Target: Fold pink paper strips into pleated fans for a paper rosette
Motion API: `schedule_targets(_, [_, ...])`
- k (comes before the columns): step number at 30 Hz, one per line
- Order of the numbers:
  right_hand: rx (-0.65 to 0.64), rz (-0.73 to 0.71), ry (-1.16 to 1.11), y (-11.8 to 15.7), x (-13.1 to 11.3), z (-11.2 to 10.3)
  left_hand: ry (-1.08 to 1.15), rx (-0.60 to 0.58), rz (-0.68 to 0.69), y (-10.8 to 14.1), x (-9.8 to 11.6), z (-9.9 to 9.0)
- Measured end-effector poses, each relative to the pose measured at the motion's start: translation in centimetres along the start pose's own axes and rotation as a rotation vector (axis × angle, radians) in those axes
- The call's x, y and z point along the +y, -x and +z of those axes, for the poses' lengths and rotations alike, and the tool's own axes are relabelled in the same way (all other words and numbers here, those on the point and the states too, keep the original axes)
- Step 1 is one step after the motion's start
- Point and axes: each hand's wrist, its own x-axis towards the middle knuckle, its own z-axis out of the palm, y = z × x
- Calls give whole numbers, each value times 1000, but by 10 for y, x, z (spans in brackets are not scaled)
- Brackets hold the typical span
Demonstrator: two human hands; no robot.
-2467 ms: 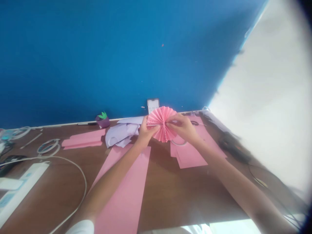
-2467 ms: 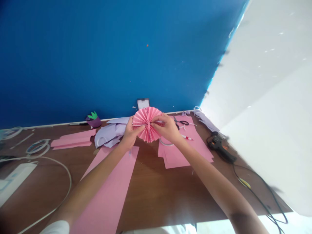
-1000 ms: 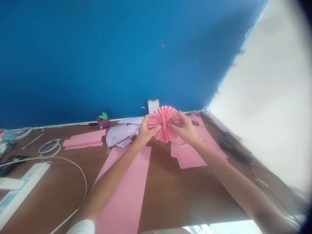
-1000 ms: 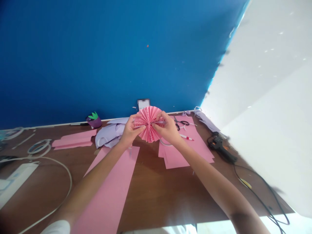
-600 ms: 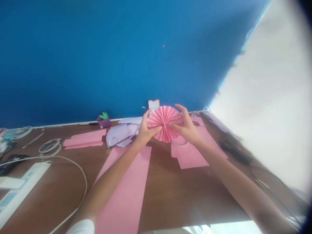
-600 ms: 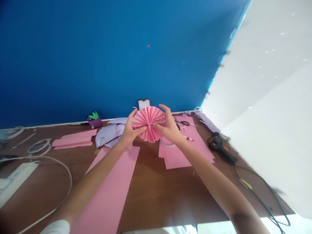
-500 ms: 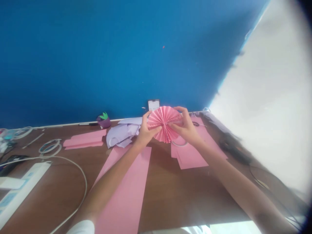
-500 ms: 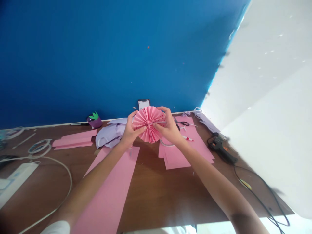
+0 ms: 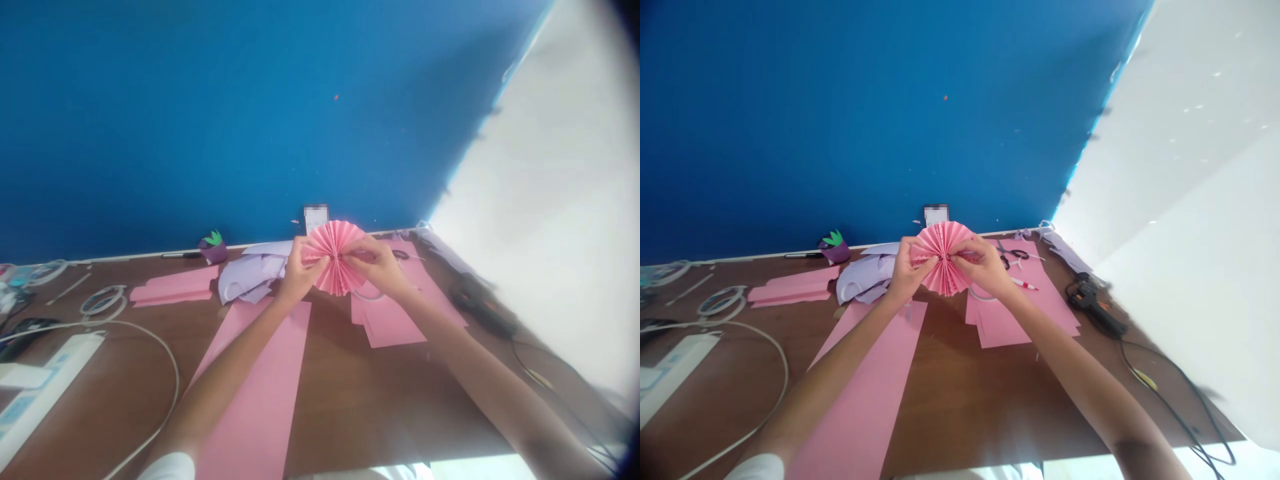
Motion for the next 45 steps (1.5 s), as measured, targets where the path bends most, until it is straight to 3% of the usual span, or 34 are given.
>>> schedule_targets(3, [21,20,12,1,1,-1,-188,-45,122,-3,1,-3])
schedule_targets(9, [24,2,32,0,-1,-1,-268,-50,217,-5,2,-5])
schedule_targets(12, [36,6,8,0,-7,-1,-160,-32,156,-5,-2,-4])
schedule_targets(16, [70,35,-76,1,-13,-2,182,-39,-56,-7,-11,-2])
schedule_targets(18, [92,54,-98,2,-14,-1,209,-39,-68,-8,-13,-2])
schedule_targets(21, [113,84,-109,2,-14,-1,18,3,43,-8,-10,-5])
schedule_targets(24, [111,105,-119,1,-15,-1,-175,-39,119,-6,-5,-6])
schedule_targets(27, [107,86,-103,1,-15,1,-264,-66,170,-5,-2,-6])
schedule_targets(33, [89,152,-160,3,-17,4,-456,3,344,-5,-4,-7])
schedule_targets(45, [61,199,-220,2,-21,3,-334,-31,327,-2,-8,-4])
